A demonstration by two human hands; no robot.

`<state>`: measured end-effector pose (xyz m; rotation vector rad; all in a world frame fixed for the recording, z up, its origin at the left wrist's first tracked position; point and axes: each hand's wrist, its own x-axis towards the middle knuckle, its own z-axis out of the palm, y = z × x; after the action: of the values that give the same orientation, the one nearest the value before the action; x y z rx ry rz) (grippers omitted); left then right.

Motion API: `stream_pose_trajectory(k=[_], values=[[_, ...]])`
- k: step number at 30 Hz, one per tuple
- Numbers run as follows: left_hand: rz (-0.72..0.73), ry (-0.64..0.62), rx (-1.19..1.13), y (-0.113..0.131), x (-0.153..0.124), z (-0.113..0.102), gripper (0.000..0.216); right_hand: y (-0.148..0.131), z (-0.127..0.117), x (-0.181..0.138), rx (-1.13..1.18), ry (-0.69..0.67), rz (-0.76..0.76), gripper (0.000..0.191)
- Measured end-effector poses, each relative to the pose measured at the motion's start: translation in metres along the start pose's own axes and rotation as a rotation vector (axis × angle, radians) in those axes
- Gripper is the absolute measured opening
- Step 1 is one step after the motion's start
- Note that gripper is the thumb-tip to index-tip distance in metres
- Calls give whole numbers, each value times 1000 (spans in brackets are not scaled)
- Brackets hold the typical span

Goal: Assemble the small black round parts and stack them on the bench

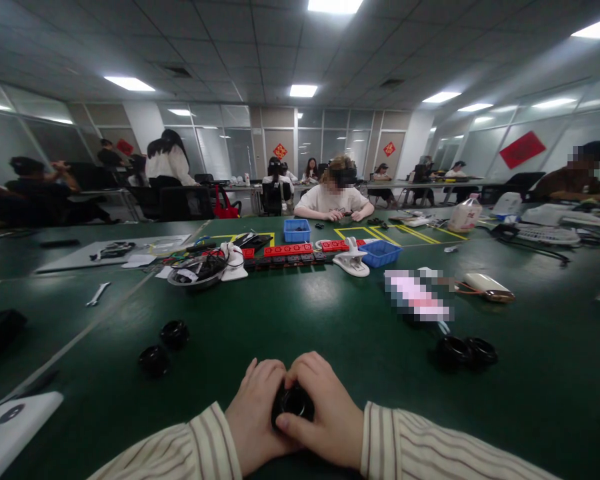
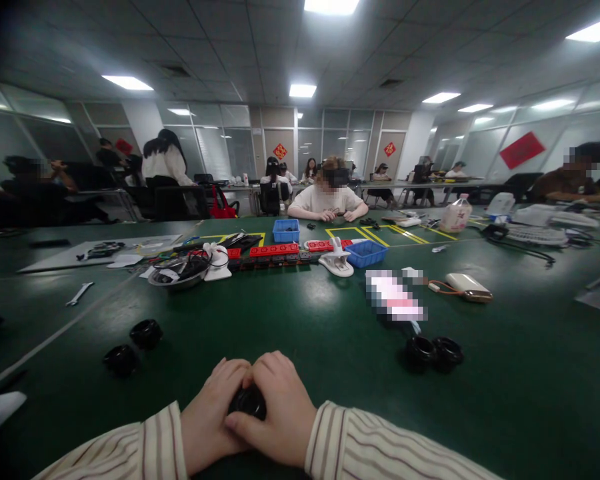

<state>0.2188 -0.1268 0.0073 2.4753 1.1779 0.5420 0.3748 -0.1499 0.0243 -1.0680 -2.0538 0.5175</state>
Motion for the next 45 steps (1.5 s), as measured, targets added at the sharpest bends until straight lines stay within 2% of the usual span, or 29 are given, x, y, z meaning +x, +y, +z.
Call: stream_pose_trajectory(k=[3,5,11,13,16,19,22,26,29,31,33,36,39,42,45], values=[[0,-17,-5,1,2,-2,37,-2,1,0,-37,-24,43,18],[26,-53,-38,-3,6,-4,36,-3,0,0,-15,-16,8,14],[310,-259,-135,-23,17,-3,29,-10,-7,1,125,-68,-292,18],[317,-275,-130,-28,16,-2,37,-13,-9,2,129,-102,-331,18],[303,-262,-140,-33,12,-1,64,-15,-11,3,140,-121,-344,19],[253,-233,-123,-33,7,-1,87,-13,-11,2,152,-86,-325,22],[113,-141,-65,-25,2,-1,94,-7,-9,0,127,-19,-233,28],[-8,-19,-20,-8,-2,-1,80,0,-4,-2,43,4,-67,35],[-20,-23,2,0,-2,-3,57,1,-1,-1,-21,-53,30,28],[15,-51,6,1,0,-6,44,1,-1,0,-23,-73,45,21],[82,-80,-11,-3,4,-8,42,0,-3,0,4,-67,8,18],[246,-162,-92,-12,10,-9,47,-2,-5,1,71,-56,-137,20],[388,-230,-138,-18,15,-12,42,-6,-7,1,103,-80,-279,23],[424,-240,-119,-18,16,-15,42,-9,-10,1,62,-145,-280,21],[393,-268,-89,-18,13,-15,62,-11,-12,0,54,-165,-269,21]])
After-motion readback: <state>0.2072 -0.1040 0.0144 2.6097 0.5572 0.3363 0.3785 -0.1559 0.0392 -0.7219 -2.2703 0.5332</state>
